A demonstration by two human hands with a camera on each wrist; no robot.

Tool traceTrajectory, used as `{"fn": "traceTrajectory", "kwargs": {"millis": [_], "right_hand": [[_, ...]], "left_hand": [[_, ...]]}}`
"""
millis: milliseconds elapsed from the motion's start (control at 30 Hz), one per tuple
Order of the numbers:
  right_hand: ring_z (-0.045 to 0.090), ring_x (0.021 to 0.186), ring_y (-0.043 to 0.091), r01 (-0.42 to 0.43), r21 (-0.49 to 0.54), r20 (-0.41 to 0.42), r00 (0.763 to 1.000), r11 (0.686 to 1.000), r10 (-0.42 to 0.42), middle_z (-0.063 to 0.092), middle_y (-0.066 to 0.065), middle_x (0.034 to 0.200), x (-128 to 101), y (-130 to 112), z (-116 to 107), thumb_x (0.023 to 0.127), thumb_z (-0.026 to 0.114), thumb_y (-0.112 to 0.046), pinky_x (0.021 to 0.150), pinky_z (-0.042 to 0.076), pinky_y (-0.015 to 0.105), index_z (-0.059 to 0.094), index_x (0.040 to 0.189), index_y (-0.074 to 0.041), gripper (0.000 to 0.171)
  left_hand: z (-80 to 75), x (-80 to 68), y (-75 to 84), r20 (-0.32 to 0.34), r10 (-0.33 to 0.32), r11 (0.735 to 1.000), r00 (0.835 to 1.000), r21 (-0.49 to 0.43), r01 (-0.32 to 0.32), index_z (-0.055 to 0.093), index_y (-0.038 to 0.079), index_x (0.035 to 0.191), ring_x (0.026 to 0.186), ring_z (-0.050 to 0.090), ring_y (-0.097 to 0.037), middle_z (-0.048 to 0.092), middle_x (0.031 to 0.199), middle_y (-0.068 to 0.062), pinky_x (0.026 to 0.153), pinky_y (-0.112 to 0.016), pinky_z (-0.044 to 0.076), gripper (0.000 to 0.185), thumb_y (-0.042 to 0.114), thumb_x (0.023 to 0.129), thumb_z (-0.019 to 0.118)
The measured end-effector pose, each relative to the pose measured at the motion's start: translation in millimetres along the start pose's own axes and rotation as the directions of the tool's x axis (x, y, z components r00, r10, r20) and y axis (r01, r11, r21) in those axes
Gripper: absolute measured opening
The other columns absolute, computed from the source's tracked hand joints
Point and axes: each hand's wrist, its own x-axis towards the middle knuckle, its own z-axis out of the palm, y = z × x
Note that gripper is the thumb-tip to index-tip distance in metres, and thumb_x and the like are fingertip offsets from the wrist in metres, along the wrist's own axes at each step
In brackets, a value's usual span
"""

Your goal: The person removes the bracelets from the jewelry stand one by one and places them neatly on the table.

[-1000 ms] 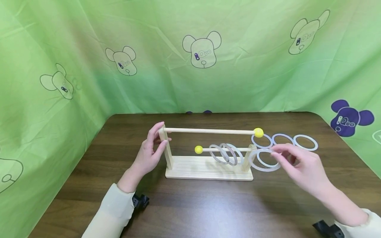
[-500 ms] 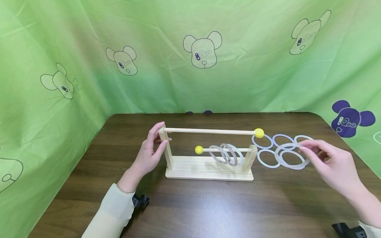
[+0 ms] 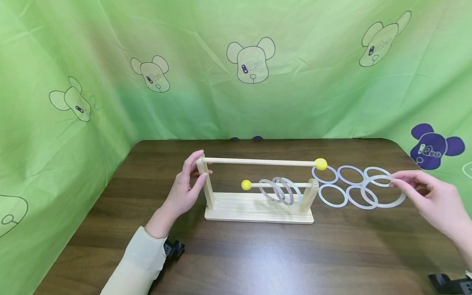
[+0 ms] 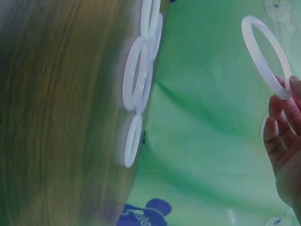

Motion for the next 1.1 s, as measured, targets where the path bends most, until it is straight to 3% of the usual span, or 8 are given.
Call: {"fn": "traceTrajectory", "kwargs": {"millis": [267, 500, 700, 967, 1100], "right_hand": [[0.050, 0.058, -0.009, -0.085, 0.072, 0.037, 0.996, 0.994, 0.083, 0.064, -0.031, 0.081, -4, 21, -10, 0.085, 0.063, 0.013, 0.050, 0.036, 0.008, 0.068, 0.093, -0.009, 0.024], [0.051, 0.061, -0.011, -0.056, 0.110, 0.036, 0.998, 0.992, 0.053, 0.064, -0.030, 0.080, -7, 39, -14, 0.089, 0.063, 0.010, 0.049, 0.036, 0.007, 0.069, 0.096, -0.022, 0.033], [0.047, 0.057, -0.010, -0.028, 0.091, 0.055, 0.998, 0.995, 0.023, 0.063, -0.032, 0.080, -12, 58, -16, 0.090, 0.062, 0.008, 0.044, 0.032, 0.013, 0.066, 0.097, -0.033, 0.042], [0.045, 0.056, -0.009, -0.002, 0.092, 0.103, 0.995, 0.996, -0.007, 0.061, -0.030, 0.076, -17, 79, -19, 0.093, 0.059, 0.004, 0.043, 0.030, 0.019, 0.065, 0.095, -0.034, 0.039], [0.046, 0.056, -0.010, 0.030, 0.035, 0.157, 0.987, 0.999, -0.035, 0.059, -0.032, 0.075, -19, 90, -21, 0.095, 0.060, 0.001, 0.044, 0.031, 0.017, 0.062, 0.095, -0.037, 0.038]], "left_hand": [[0.0, -1.1, -1.2, -0.001, -0.001, 1.000, 1.000, -0.001, 0.001, 0.031, 0.002, 0.142, 0.091, 0.067, -0.034, 0.062, 0.109, -0.019, 0.082, -0.042, 0.053, 0.057, -0.013, 0.092, 0.054], [-0.6, -0.9, -1.4, 0.004, 0.001, 1.000, 1.000, -0.002, -0.001, 0.030, 0.002, 0.142, 0.091, 0.067, -0.033, 0.062, 0.112, -0.019, 0.081, -0.042, 0.054, 0.058, -0.012, 0.092, 0.055], [-1.2, 0.4, -1.4, 0.012, -0.001, 1.000, 1.000, 0.002, 0.001, 0.029, 0.001, 0.142, 0.092, 0.067, -0.031, 0.062, 0.111, -0.018, 0.081, -0.042, 0.053, 0.058, -0.012, 0.092, 0.055], [-0.7, 0.4, -1.8, 0.007, -0.002, 1.000, 1.000, -0.002, 0.002, 0.030, 0.003, 0.143, 0.092, 0.066, -0.032, 0.062, 0.110, -0.018, 0.081, -0.041, 0.053, 0.059, -0.012, 0.092, 0.055], [-0.8, -0.1, -1.1, 0.004, -0.004, 1.000, 1.000, 0.008, 0.004, 0.030, 0.007, 0.144, 0.092, 0.067, -0.030, 0.062, 0.110, -0.018, 0.082, -0.041, 0.053, 0.061, -0.011, 0.092, 0.056]]}}
